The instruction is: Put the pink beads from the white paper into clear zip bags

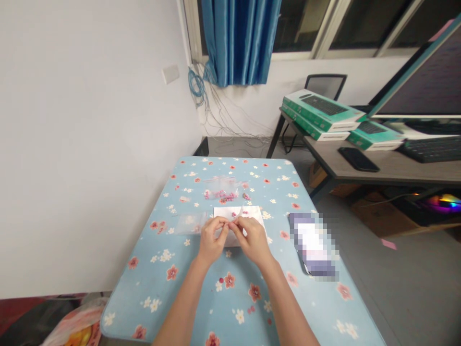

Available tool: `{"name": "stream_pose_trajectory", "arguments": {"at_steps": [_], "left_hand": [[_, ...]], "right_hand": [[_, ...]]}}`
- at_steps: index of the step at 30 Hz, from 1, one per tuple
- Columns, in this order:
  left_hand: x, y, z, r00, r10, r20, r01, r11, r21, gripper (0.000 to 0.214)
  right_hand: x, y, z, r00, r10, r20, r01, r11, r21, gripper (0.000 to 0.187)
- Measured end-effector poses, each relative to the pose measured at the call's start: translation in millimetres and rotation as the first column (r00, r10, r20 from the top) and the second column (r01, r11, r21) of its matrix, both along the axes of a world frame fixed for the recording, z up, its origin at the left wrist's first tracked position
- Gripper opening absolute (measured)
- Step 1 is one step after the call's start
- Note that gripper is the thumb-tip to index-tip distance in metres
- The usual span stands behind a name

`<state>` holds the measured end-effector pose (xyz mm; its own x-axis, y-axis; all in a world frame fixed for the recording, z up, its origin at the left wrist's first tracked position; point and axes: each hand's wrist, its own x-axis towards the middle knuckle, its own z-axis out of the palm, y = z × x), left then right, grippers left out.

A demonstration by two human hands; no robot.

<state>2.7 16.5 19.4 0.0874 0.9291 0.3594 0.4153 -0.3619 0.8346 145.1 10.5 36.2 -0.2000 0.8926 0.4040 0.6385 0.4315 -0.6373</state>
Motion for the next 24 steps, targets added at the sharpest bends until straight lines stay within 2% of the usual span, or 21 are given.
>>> {"name": "stream_pose_trajectory", "arguments": {"at_steps": [9, 12, 20, 24], "left_hand": [[-4.7, 7.2, -0.7, 0.983, -0.03, 0.181, 0.053, 0.991, -0.123, 0.016], [-6.0, 6.7, -0.3, 0.99, -0.022, 0.143, 0.041, 0.991, -0.13, 0.017], [-8.2, 5.3, 1.5, 0.999, -0.003, -0.032, 0.003, 1.0, -0.012, 0.015], [-5.4, 4.3, 4.0, 0.999, -0.028, 0.02, 0.029, 0.999, -0.038, 0.017]], "right_hand": [[-4.4, -0.2, 0.6, 0.982, -0.023, -0.189, 0.011, 0.998, -0.064, 0.018], [-4.1, -0.4, -0.2, 0.981, -0.018, -0.191, 0.007, 0.998, -0.058, 0.018], [-5.2, -2.2, 0.2, 0.996, 0.006, -0.087, -0.009, 0.999, -0.038, 0.018], [-7.1, -2.2, 0.2, 0.995, 0.0, -0.098, -0.004, 0.999, -0.039, 0.018]]}}
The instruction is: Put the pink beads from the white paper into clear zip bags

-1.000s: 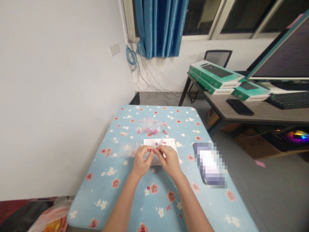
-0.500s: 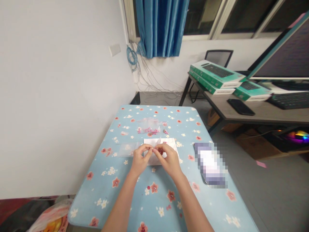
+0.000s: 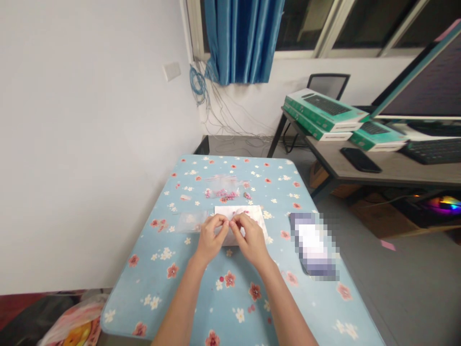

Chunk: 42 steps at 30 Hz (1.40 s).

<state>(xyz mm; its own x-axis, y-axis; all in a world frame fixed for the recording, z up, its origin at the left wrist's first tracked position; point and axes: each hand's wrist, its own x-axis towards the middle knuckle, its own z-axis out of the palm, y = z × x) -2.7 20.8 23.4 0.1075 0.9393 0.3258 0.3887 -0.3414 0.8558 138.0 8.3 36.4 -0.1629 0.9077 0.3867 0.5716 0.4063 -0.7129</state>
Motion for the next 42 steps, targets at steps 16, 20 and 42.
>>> {"name": "stream_pose_trajectory", "arguments": {"at_steps": [16, 20, 42], "left_hand": [[-1, 7, -0.4, 0.854, -0.057, 0.517, 0.228, 0.935, -0.272, 0.026], [-3, 8, -3.0, 0.865, -0.042, 0.5, 0.209, 0.936, -0.283, 0.024], [-5, 10, -7.4, 0.93, -0.084, 0.356, 0.173, 0.959, -0.224, 0.023]], "right_hand": [[2, 2, -1.1, 0.982, -0.002, -0.19, 0.014, 0.998, 0.063, 0.013], [2, 2, -2.0, 0.985, 0.011, -0.174, 0.007, 0.995, 0.104, 0.013], [4, 2, 0.1, 0.966, 0.016, -0.259, -0.016, 1.0, 0.0, 0.017]]}}
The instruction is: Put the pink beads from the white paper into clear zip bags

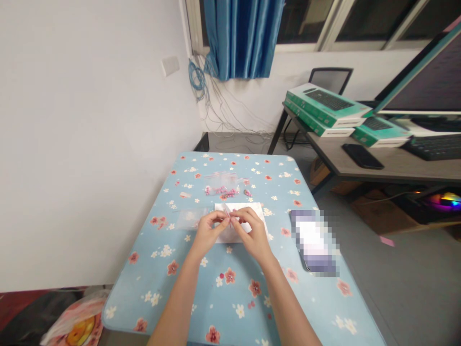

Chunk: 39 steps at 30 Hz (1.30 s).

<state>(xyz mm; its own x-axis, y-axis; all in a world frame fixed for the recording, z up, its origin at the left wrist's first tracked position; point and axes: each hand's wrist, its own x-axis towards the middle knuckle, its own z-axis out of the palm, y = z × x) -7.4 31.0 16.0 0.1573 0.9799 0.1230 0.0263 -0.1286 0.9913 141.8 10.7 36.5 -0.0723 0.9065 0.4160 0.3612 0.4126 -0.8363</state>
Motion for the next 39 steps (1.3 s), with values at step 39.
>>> {"name": "stream_pose_trajectory", "arguments": {"at_steps": [39], "left_hand": [[1, -16, 12.7, 0.881, 0.281, -0.382, -0.014, 0.821, 0.571, 0.038]], "right_hand": [[2, -6, 6.8, 0.931, -0.3, 0.206, 0.241, 0.932, 0.27, 0.011]]}}
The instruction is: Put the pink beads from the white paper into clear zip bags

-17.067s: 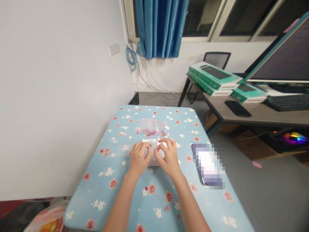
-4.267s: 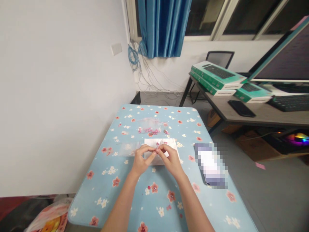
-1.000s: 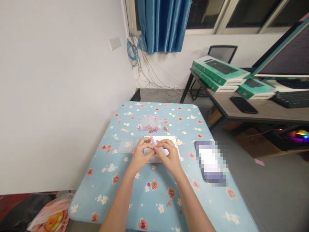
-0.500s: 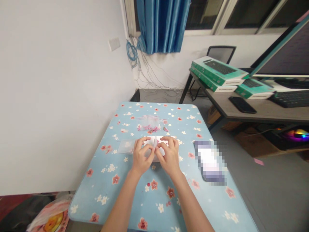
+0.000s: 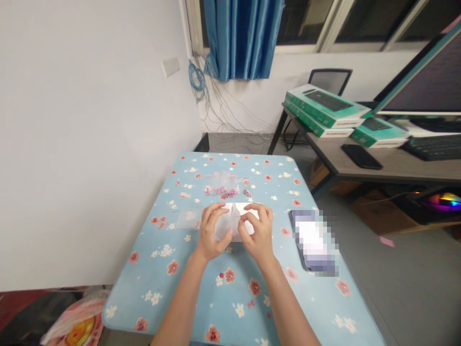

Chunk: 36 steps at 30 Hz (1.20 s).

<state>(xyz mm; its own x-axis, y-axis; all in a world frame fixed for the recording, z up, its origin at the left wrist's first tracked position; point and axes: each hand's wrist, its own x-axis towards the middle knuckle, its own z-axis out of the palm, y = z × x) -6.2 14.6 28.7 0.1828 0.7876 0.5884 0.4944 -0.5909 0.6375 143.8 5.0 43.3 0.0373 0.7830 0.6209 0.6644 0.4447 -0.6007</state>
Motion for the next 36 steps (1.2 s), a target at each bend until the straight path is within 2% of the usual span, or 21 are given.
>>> {"name": "stream_pose_trajectory", "arguments": {"at_steps": [3, 5, 9, 16, 26, 32, 34, 36], "left_hand": [[1, 0, -1.7, 0.992, -0.1, -0.078, 0.098, 0.995, -0.037, 0.081], [2, 1, -2.2, 0.985, -0.108, -0.134, 0.102, 0.993, -0.052, 0.093], [3, 1, -2.6, 0.975, -0.092, -0.201, 0.08, 0.995, -0.064, 0.078], [4, 1, -7.5, 0.973, -0.027, -0.23, 0.039, 0.998, 0.049, 0.067], [3, 2, -4.4, 0.978, 0.054, -0.201, -0.025, 0.99, 0.14, 0.054], [1, 4, 1.0, 0.967, 0.079, -0.242, -0.051, 0.992, 0.116, 0.048], [0, 5, 4.9, 0.953, 0.079, -0.292, -0.047, 0.992, 0.117, 0.046], [0, 7, 9.5, 0.932, 0.082, -0.353, -0.038, 0.991, 0.13, 0.046]], "right_hand": [[6, 0, 1.5, 0.994, 0.107, 0.03, -0.107, 0.994, -0.016, 0.012], [10, 1, 2.2, 0.984, 0.174, 0.038, -0.173, 0.984, -0.039, 0.012], [14, 2, 3.5, 0.972, 0.235, 0.026, -0.233, 0.97, -0.074, 0.012], [13, 1, 5.7, 0.974, 0.224, 0.009, -0.223, 0.971, -0.08, 0.012], [13, 4, 0.7, 0.989, 0.108, -0.096, -0.114, 0.992, -0.052, 0.011], [11, 11, -13.0, 0.937, 0.12, -0.328, -0.18, 0.971, -0.158, 0.014], [10, 15, -18.4, 0.884, 0.114, -0.452, -0.226, 0.953, -0.201, 0.014], [9, 17, -22.9, 0.797, 0.071, -0.6, -0.265, 0.933, -0.242, 0.008]]}}
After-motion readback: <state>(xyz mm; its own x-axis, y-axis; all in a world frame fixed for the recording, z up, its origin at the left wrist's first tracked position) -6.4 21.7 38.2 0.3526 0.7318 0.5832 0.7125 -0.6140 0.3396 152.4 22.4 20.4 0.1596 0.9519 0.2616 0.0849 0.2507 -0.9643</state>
